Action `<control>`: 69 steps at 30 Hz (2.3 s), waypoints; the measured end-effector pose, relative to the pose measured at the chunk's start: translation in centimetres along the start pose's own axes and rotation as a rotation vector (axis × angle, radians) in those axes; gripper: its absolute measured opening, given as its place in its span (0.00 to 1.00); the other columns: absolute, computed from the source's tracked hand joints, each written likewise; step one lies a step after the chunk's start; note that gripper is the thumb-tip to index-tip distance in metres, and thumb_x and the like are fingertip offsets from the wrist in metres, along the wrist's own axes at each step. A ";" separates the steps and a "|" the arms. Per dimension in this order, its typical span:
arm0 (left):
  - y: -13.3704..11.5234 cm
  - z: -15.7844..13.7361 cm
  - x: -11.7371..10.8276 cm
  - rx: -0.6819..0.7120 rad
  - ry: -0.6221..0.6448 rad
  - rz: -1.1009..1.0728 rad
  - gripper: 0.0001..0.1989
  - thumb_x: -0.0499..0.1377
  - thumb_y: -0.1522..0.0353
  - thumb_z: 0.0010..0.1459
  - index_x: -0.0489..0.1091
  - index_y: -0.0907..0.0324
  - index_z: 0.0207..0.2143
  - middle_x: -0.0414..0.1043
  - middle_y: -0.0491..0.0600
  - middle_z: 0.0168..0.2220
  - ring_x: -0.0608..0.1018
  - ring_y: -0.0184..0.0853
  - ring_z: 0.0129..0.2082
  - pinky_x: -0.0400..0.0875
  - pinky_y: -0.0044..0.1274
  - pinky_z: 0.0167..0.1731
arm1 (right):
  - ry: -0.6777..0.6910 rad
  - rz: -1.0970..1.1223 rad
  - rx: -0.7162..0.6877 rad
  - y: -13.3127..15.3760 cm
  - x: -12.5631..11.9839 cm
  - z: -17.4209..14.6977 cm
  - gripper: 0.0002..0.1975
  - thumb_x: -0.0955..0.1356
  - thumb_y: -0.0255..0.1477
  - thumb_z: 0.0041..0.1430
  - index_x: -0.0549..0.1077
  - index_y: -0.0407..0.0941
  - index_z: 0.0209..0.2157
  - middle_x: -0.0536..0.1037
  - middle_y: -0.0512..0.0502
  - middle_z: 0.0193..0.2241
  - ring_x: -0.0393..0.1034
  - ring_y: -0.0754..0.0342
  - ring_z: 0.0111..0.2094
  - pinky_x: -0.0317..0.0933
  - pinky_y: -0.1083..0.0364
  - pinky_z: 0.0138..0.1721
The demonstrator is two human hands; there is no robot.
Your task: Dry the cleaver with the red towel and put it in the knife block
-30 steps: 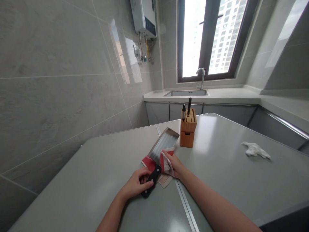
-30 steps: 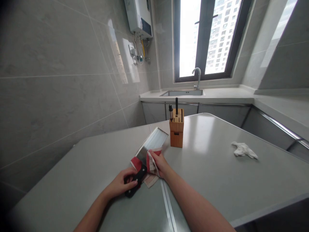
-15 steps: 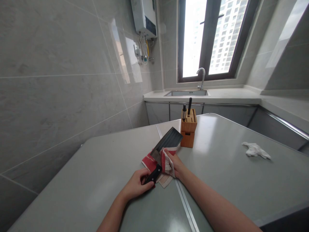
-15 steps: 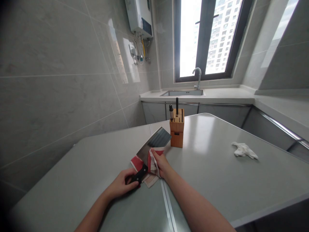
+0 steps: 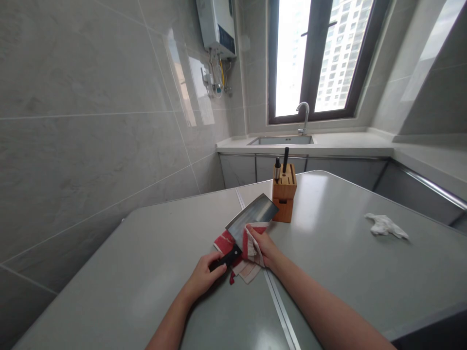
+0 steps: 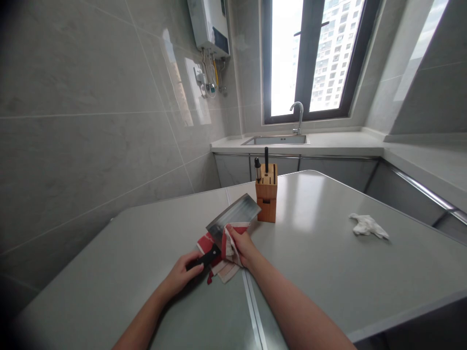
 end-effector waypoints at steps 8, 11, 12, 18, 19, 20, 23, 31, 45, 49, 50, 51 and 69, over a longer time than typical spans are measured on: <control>0.8 -0.4 0.6 -0.073 0.056 -0.188 0.12 0.52 0.63 0.57 0.61 0.60 0.40 0.68 0.43 0.23 0.62 0.26 0.17 0.55 0.16 0.16 | 0.036 -0.059 -0.043 0.4 0.1 0.0 0.18 0.73 0.38 0.42 0.69 0.43 0.32 0.77 0.48 0.25 0.72 0.55 0.26 0.67 0.54 0.32; -0.3 -0.3 -0.1 -0.010 0.010 -0.071 0.11 0.54 0.66 0.55 0.63 0.60 0.40 0.68 0.43 0.25 0.66 0.27 0.21 0.60 0.18 0.22 | 0.044 -0.134 -0.061 0.2 0.0 -0.1 0.17 0.74 0.37 0.41 0.70 0.43 0.31 0.77 0.48 0.25 0.71 0.55 0.26 0.66 0.54 0.32; -0.7 -0.3 -0.3 0.016 -0.012 -0.005 0.10 0.55 0.67 0.53 0.65 0.61 0.39 0.69 0.45 0.26 0.68 0.29 0.24 0.62 0.19 0.26 | 0.056 -0.172 -0.068 0.2 0.1 -0.2 0.16 0.74 0.37 0.41 0.70 0.43 0.31 0.77 0.48 0.25 0.71 0.54 0.26 0.66 0.54 0.32; -1.7 -0.3 -0.5 0.037 -0.036 0.160 0.11 0.58 0.67 0.49 0.69 0.62 0.37 0.70 0.47 0.30 0.70 0.33 0.30 0.64 0.21 0.32 | 0.141 -0.314 -0.078 0.1 0.9 -0.7 0.17 0.74 0.34 0.39 0.71 0.42 0.32 0.77 0.47 0.29 0.71 0.51 0.32 0.65 0.53 0.36; -1.7 -0.3 -0.4 0.034 -0.036 0.160 0.11 0.58 0.67 0.49 0.69 0.62 0.36 0.71 0.47 0.30 0.70 0.33 0.30 0.64 0.21 0.31 | 0.141 -0.322 -0.077 0.1 0.9 -0.7 0.18 0.74 0.35 0.39 0.71 0.42 0.33 0.77 0.46 0.30 0.71 0.51 0.32 0.65 0.53 0.36; -1.7 -0.3 -0.4 0.032 -0.040 0.159 0.10 0.58 0.68 0.50 0.69 0.62 0.36 0.71 0.47 0.30 0.71 0.33 0.30 0.64 0.21 0.31 | 0.140 -0.329 -0.077 0.1 0.9 -0.7 0.18 0.74 0.35 0.39 0.71 0.42 0.33 0.77 0.46 0.30 0.71 0.51 0.33 0.65 0.52 0.37; -1.7 -0.2 -0.4 0.036 -0.063 0.148 0.09 0.58 0.67 0.51 0.70 0.62 0.35 0.71 0.47 0.30 0.71 0.33 0.30 0.64 0.21 0.31 | 0.128 -0.355 -0.093 0.3 0.8 -0.6 0.19 0.74 0.36 0.40 0.71 0.42 0.34 0.77 0.46 0.31 0.71 0.51 0.33 0.65 0.52 0.38; -1.9 -0.4 -0.8 0.041 -0.133 0.155 0.11 0.58 0.65 0.52 0.71 0.61 0.37 0.73 0.47 0.31 0.72 0.33 0.30 0.64 0.21 0.31 | 0.109 -0.429 -0.151 1.0 1.2 -0.9 0.18 0.73 0.38 0.41 0.71 0.44 0.34 0.77 0.47 0.33 0.71 0.51 0.35 0.64 0.52 0.40; -2.1 -0.6 -1.9 0.074 -0.270 0.183 0.11 0.57 0.65 0.53 0.71 0.61 0.37 0.73 0.45 0.29 0.72 0.32 0.28 0.64 0.21 0.29 | 0.084 -0.445 -0.189 1.2 1.3 -1.0 0.19 0.72 0.39 0.42 0.70 0.43 0.35 0.77 0.45 0.34 0.70 0.50 0.36 0.63 0.51 0.41; -2.1 -0.7 -2.1 0.070 -0.300 0.178 0.12 0.57 0.64 0.53 0.70 0.61 0.38 0.73 0.46 0.30 0.72 0.32 0.28 0.65 0.21 0.29 | 0.050 -0.406 -0.174 1.1 1.1 -0.9 0.18 0.72 0.39 0.43 0.70 0.44 0.34 0.76 0.47 0.31 0.71 0.51 0.34 0.63 0.53 0.39; -2.1 -0.6 -2.1 0.072 -0.302 0.183 0.12 0.56 0.64 0.53 0.70 0.61 0.38 0.73 0.47 0.30 0.72 0.32 0.28 0.65 0.21 0.29 | 0.056 -0.395 -0.172 1.0 1.1 -0.9 0.18 0.72 0.39 0.43 0.70 0.44 0.34 0.76 0.47 0.31 0.71 0.52 0.34 0.63 0.53 0.39; -2.2 -0.6 -2.1 0.074 -0.300 0.189 0.12 0.56 0.64 0.53 0.70 0.61 0.38 0.74 0.47 0.31 0.72 0.33 0.29 0.65 0.21 0.30 | 0.067 -0.391 -0.169 1.0 1.2 -0.9 0.18 0.72 0.38 0.43 0.70 0.44 0.34 0.77 0.47 0.32 0.71 0.52 0.34 0.63 0.54 0.39; -3.3 -0.7 0.3 0.116 -0.122 0.304 0.15 0.52 0.67 0.55 0.66 0.59 0.46 0.74 0.51 0.36 0.74 0.36 0.32 0.66 0.25 0.35 | 0.042 -0.340 -0.164 0.1 0.9 -0.9 0.21 0.75 0.35 0.37 0.70 0.43 0.35 0.77 0.46 0.31 0.72 0.49 0.35 0.65 0.50 0.39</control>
Point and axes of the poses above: each hand's wrist, its own z-axis towards the middle knuckle, its own x-axis out of the palm, y = z × x, the point moved 9 cm from there along z, towards the middle knuckle
